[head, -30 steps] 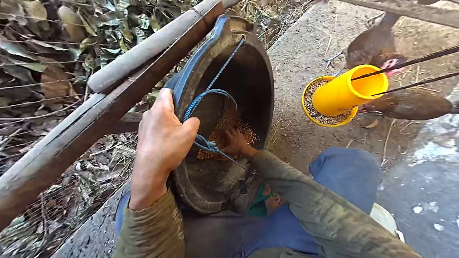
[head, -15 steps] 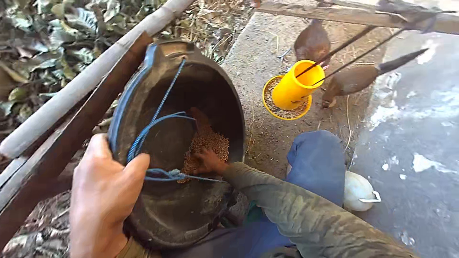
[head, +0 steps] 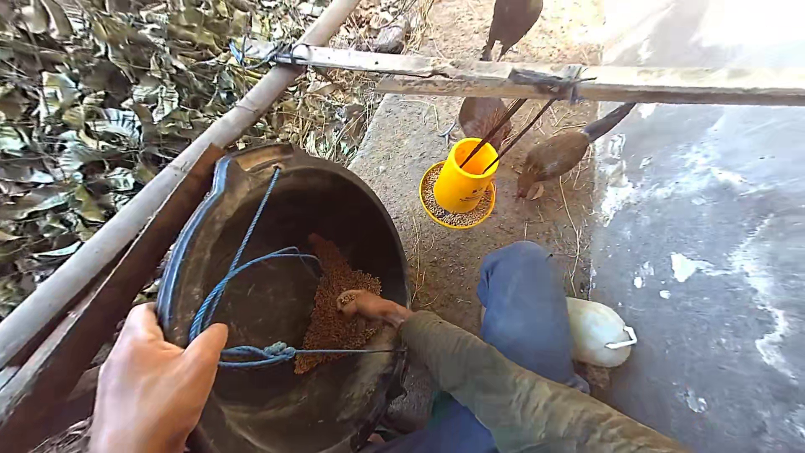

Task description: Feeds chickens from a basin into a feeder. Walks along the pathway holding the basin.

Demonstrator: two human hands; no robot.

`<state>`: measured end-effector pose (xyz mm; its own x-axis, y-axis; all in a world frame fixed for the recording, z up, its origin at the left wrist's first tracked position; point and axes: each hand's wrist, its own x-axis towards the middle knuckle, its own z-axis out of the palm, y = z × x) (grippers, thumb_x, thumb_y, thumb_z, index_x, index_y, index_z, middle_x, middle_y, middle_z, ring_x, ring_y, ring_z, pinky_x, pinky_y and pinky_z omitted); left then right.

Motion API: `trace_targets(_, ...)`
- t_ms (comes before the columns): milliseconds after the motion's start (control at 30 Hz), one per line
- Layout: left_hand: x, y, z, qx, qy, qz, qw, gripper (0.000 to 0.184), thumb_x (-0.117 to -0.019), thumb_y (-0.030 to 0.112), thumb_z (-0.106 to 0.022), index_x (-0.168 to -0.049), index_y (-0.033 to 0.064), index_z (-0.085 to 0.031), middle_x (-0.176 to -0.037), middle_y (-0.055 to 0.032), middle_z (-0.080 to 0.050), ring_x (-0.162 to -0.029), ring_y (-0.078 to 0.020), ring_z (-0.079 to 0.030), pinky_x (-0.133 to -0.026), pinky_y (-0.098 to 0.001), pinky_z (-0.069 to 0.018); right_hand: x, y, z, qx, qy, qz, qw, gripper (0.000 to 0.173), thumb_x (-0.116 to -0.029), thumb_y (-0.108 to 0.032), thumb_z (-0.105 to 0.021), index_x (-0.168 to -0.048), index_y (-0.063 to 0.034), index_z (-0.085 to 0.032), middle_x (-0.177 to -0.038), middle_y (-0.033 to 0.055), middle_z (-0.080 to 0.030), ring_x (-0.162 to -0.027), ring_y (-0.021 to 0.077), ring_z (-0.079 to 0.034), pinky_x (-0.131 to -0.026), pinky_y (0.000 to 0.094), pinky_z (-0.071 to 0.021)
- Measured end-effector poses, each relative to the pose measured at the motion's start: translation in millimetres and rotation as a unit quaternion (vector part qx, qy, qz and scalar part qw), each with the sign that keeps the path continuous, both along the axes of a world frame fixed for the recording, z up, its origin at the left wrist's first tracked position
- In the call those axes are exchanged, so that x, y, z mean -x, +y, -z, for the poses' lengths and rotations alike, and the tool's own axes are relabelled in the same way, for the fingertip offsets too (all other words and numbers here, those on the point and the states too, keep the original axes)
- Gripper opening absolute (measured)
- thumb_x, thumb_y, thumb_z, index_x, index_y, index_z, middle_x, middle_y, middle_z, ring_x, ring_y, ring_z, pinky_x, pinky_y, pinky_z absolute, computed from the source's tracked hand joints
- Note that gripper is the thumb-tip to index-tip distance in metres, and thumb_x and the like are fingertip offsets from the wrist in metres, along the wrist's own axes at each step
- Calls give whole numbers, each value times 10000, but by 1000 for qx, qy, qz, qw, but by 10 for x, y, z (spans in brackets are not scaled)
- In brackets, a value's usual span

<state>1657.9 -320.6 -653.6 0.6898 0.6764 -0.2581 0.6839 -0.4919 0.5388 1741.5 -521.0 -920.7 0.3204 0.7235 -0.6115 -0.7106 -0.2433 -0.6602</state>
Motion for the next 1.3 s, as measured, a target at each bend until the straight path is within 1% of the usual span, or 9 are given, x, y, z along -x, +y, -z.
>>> trace_targets(100,2,13,22,4,-4,6,1000,557,-746,233,-654,-1252,31,-538,-1049,-223,-635,-947,-381,-625,-714,-642,-460,-179,-218,-396,-139,7,135,981,177,-860,-27,-525,-1010,-117,-551,-820,1,-674,-521,49,-539,-416,193,-407)
trace_targets(300,9,13,19,3,3,8,1000,547,-763,218,-656,-1254,17,-524,-1032,-256,-626,-949,-436,-615,-710,-677,-443,-867,-812,-1456,-237,-46,280,929,140,-817,-72,-643,-932,-125,-585,-929,67,-709,-549,60,-592,-404,171,-406)
trace_targets(500,28,43,39,-7,-7,28,1000,563,-760,245,-648,-1249,-7,-531,-1051,-290,-621,-982,-474,-608,-738,-700,-435,-1304,-1702,-1922,-222,-173,365,888,168,-796,-150,-724,-920,-204,-624,-965,32,-705,-556,54,-593,-415,175,-438)
trace_targets(633,33,70,80,-4,-4,20,1000,544,-749,250,-653,-1217,1,-530,-1007,-280,-618,-939,-471,-609,-707,-692,-434,-1561,-2128,-2065,-213,-222,435,846,140,-843,-84,-592,-909,-207,-590,-946,25,-699,-517,55,-579,-385,181,-436)
trace_targets(767,32,82,103,-2,-7,19,1000,562,-746,256,-654,-1237,11,-531,-1037,-278,-625,-965,-470,-614,-725,-700,-439,-1839,-2224,-2229,-206,-288,483,801,153,-933,-105,-499,-1022,-203,-574,-985,-10,-661,-548,21,-558,-428,148,-438)
trace_targets(900,26,66,85,-2,-4,15,1000,564,-755,251,-652,-1250,13,-526,-1037,-278,-626,-961,-471,-613,-716,-700,-438,-2148,-1972,-2280,-166,-324,546,755,136,-971,-120,-467,-976,-212,-567,-838,-52,-629,-508,0,-513,-420,131,-409)
trace_targets(1000,20,57,77,-1,-5,16,1000,535,-760,244,-654,-1226,12,-528,-1015,-273,-619,-939,-465,-611,-704,-693,-431,-2537,-1835,-2111,-150,-294,599,730,112,-1002,-110,-454,-959,-163,-543,-748,-18,-623,-518,65,-557,-445,216,-475)
trace_targets(1133,16,53,72,0,-1,7,1000,517,-757,258,-651,-1209,38,-535,-978,-238,-621,-912,-441,-612,-678,-672,-431,-2690,-1774,-1829,-143,-328,599,717,97,-925,-63,-488,-962,-138,-538,-812,27,-620,-657,158,-634,-567,345,-574)
trace_targets(1300,15,46,76,8,-1,0,1000,490,-752,262,-650,-1181,51,-545,-958,-221,-617,-890,-422,-610,-659,-660,-430,-2691,-1754,-1742,-126,-372,603,694,110,-917,-38,-491,-926,-130,-550,-773,19,-623,-614,154,-633,-530,321,-570)
